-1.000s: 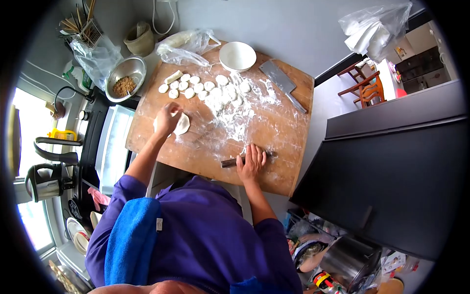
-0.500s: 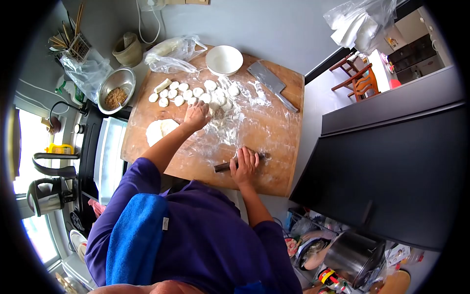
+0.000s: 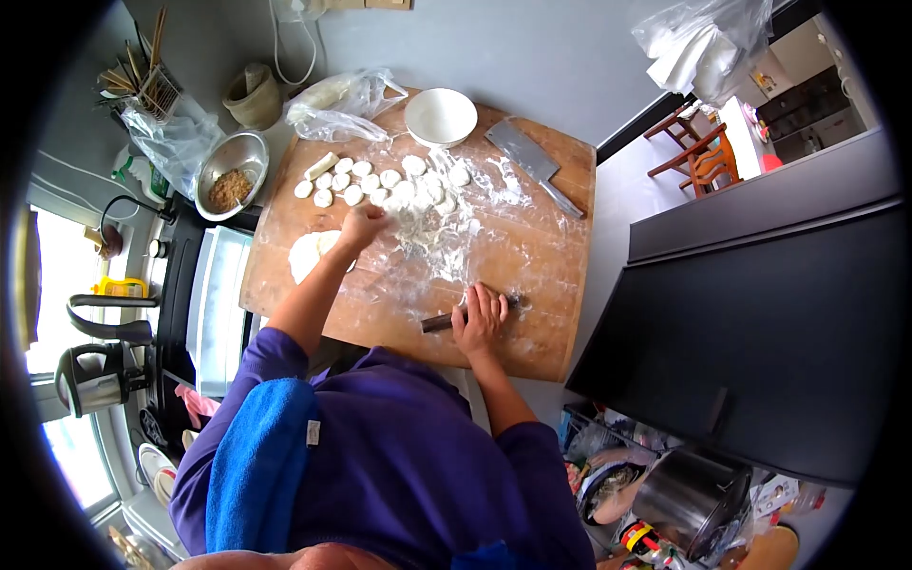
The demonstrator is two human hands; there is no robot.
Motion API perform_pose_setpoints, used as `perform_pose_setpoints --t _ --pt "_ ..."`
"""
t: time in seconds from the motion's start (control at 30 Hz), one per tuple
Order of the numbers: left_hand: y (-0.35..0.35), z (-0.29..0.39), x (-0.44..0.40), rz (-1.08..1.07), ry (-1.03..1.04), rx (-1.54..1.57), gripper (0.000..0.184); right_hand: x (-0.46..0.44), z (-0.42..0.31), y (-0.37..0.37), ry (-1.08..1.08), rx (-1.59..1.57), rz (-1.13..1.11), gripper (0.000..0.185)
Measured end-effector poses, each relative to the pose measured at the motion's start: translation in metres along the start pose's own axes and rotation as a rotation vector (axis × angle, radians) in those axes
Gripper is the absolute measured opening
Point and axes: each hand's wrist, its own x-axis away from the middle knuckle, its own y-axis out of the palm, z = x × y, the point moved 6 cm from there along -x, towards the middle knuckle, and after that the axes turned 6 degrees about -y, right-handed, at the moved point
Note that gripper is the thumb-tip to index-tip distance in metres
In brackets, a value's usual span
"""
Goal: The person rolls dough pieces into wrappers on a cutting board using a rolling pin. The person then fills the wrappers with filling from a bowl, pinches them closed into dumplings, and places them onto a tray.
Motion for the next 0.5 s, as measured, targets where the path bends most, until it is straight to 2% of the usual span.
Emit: perform_pose_setpoints --t 0.07,0.1,0.17,0.2,0.27,0.33,0.4,0.43,0.5 --pt "-0.002 0.003 0.007 0.022 0.11 -0.456 0.021 0.003 0.001 0.003 -0.004 -0.005 0.01 0.04" --pt "-0.005 0.007 0.004 0.026 0.115 -0.455 0.021 0.0 0.001 0.002 -0.002 -0.008 0.025 0.04" --pt "0.005 -0.004 0.0 -0.289 -0.19 0.483 0.023 -0.001 0.002 0.002 -0.002 -0.005 0.017 0.04" --pt "0.006 -0.007 -0.001 -0.307 -0.211 0.362 0.025 0.001 0.001 0.001 -0.004 -0.004 0.006 0.04" --pt "-0.004 0.005 0.009 0.0 0.166 -0.488 0.022 0.002 0.0 0.001 -0.007 -0.002 0.004 0.039" --pt "-0.012 0.02 0.015 0.064 0.115 -0.423 0.021 -0.003 0.002 0.002 -0.015 0.0 0.012 0.039" --pt "-0.008 0.015 0.018 0.036 0.081 -0.171 0.019 0.001 0.001 0.002 -0.013 0.005 0.021 0.039" --pt "-0.003 0.011 0.022 0.066 0.071 -0.269 0.019 0.003 0.001 0.002 -0.006 0.006 0.011 0.039" --pt "0.029 -0.011 0.03 -0.005 0.093 -0.234 0.019 0.002 0.004 0.003 0.011 -0.026 0.0 0.039"
